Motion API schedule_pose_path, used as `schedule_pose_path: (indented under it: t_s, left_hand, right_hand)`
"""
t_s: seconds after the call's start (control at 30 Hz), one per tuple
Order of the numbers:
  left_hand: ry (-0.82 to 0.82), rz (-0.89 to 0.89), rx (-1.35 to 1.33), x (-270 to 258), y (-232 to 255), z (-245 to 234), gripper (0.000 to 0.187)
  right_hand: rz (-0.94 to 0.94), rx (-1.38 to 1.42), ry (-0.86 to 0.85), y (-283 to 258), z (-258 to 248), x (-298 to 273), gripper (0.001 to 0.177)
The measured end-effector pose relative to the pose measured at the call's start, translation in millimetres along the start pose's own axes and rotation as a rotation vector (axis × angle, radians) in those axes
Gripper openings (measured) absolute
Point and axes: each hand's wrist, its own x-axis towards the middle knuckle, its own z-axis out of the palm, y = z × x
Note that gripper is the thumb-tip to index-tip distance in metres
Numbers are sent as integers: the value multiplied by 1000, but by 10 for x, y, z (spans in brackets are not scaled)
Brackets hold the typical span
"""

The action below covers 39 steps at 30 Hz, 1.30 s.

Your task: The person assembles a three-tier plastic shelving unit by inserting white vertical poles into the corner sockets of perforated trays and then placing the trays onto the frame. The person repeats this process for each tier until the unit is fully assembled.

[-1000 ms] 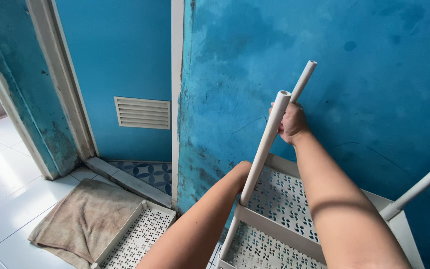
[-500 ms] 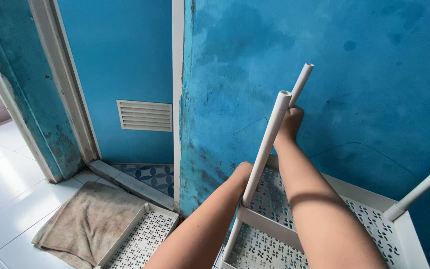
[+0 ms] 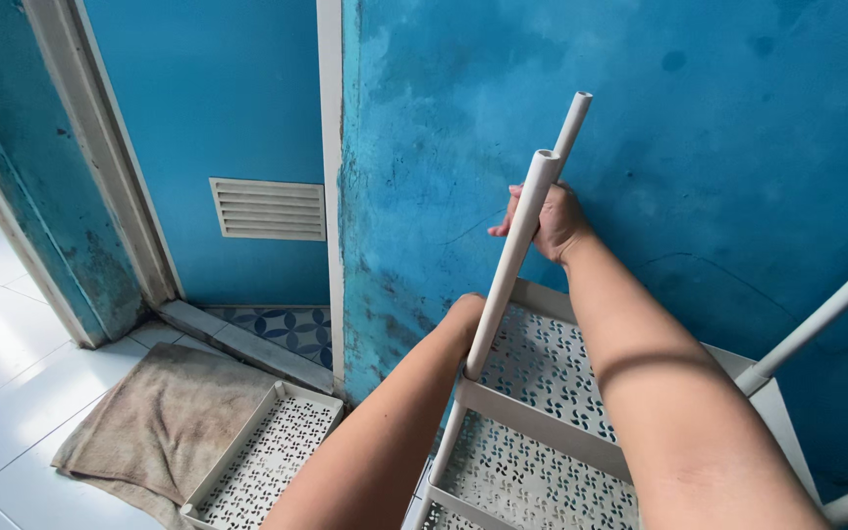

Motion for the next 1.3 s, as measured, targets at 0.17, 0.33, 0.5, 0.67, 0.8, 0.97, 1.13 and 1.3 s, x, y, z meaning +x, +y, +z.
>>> schedule_pose_path:
  t_s: [0.17,0.33,0.5,0.67,0.8,0.97,1.13,1.3]
  left_hand:
    - [2,-2,7,9,28,-4,35]
    - [-2,-14,-54,-4,8,-13,33]
    - [6,-6,-69,84,-65,11,30]
    - [31,61,-40,-7,-66,-31,29]
    - [37,24,-75,-219,43,-104,31]
    - [57,0,-29,-475,132,-215,32]
    - [98,-29,-127,-648,185,-287,29]
    - [130,-45,-95,-722,261,-311,31]
  right_hand:
    - [52,79,-96,225,-26,46,45]
    - [21,61,185,263,124,-14,43]
    - [-15,-287,625,319,360,-14,46]
    - [-158,-716,797,472,401,71,50]
    - [-223,-583,755,541,378,133,40]
    - [-55,60,252,512,291,23,31]
    - [68,45,222,434,420,61,49]
    - [-12,-206,636,480,664,58,35]
